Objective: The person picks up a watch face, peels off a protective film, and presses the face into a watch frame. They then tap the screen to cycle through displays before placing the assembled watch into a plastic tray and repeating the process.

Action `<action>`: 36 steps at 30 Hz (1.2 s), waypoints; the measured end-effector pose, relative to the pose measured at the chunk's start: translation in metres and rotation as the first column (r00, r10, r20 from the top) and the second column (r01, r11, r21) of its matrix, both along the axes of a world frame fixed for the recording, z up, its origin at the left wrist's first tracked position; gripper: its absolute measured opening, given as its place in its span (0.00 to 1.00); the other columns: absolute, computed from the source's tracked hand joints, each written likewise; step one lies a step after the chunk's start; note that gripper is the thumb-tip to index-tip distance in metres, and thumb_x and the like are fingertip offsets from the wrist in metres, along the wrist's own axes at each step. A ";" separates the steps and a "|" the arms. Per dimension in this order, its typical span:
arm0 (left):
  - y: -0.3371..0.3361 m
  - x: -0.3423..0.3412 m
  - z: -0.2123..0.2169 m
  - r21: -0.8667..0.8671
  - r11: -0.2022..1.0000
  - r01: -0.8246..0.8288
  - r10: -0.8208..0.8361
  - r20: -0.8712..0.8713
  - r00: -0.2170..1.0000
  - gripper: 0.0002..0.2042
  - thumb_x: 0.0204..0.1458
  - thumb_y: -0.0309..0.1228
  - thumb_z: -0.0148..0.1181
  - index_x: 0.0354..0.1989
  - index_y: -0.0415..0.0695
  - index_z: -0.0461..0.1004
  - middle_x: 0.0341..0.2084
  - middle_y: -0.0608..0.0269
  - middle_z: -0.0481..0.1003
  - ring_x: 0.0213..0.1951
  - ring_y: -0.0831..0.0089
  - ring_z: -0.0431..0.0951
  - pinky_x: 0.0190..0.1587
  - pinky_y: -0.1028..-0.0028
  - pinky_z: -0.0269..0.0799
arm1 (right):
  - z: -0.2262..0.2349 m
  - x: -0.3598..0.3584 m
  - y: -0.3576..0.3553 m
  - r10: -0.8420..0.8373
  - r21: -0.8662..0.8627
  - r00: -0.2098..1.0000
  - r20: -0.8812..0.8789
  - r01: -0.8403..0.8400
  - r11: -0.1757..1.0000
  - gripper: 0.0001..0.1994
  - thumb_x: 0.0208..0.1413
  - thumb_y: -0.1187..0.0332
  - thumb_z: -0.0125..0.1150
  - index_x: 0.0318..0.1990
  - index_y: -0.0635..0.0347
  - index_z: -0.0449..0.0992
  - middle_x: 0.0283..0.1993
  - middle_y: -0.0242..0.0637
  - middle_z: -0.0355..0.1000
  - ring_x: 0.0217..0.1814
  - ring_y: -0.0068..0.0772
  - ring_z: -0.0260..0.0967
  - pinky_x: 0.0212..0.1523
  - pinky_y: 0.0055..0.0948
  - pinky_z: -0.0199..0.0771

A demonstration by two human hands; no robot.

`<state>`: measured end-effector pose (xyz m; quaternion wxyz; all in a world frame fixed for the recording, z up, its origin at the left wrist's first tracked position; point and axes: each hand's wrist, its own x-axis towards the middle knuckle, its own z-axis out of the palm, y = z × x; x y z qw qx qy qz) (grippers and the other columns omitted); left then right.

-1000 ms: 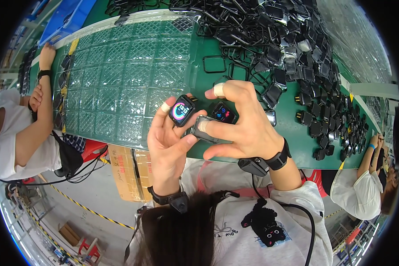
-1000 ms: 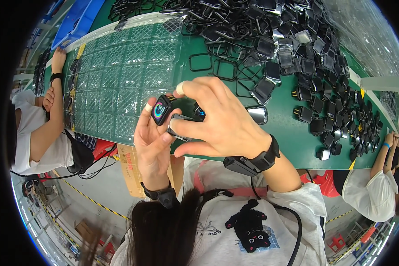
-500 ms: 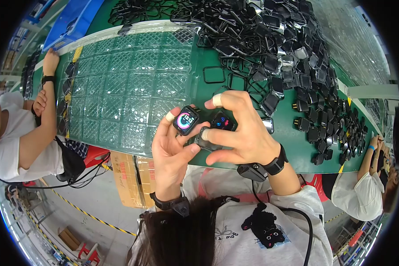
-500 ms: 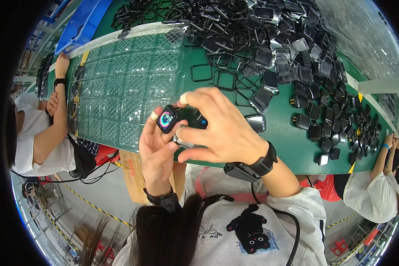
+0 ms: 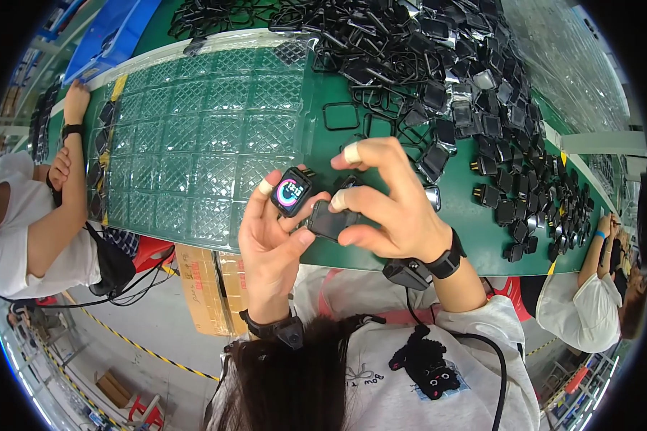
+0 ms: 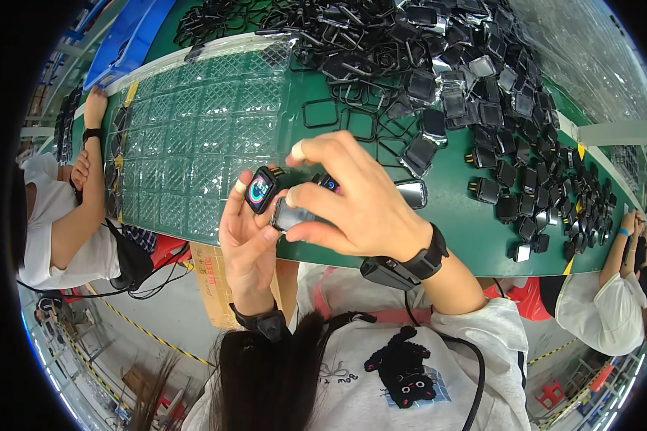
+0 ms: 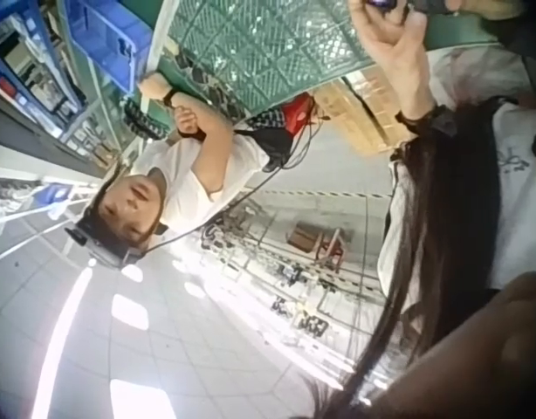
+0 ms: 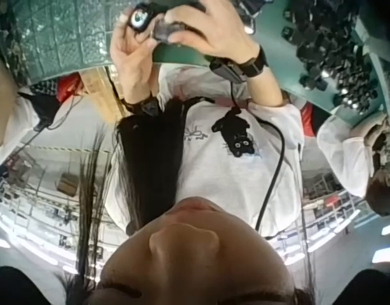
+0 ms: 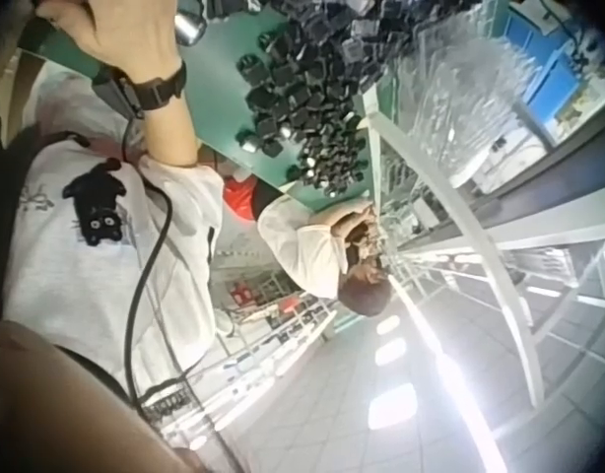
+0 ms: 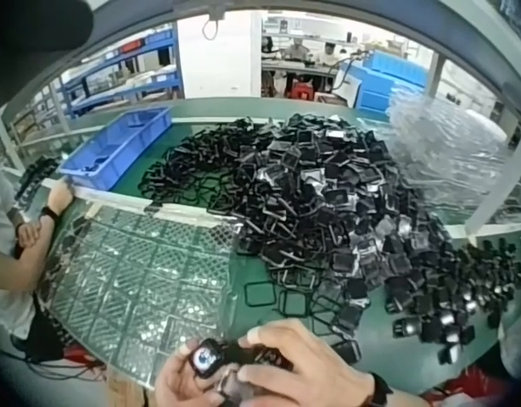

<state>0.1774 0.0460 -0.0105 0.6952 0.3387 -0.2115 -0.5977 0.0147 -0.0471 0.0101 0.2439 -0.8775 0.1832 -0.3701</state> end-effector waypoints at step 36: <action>0.003 -0.002 -0.003 -0.057 0.998 0.030 -0.030 -0.011 0.999 0.37 0.40 0.06 0.54 0.63 0.38 0.51 0.60 0.43 0.57 0.55 0.53 0.69 0.54 0.61 0.72 | -0.006 0.007 0.009 0.081 0.123 0.995 0.062 -0.089 0.988 0.19 0.51 0.59 0.64 0.45 0.59 0.69 0.52 0.49 0.60 0.45 0.45 0.66 0.42 0.37 0.70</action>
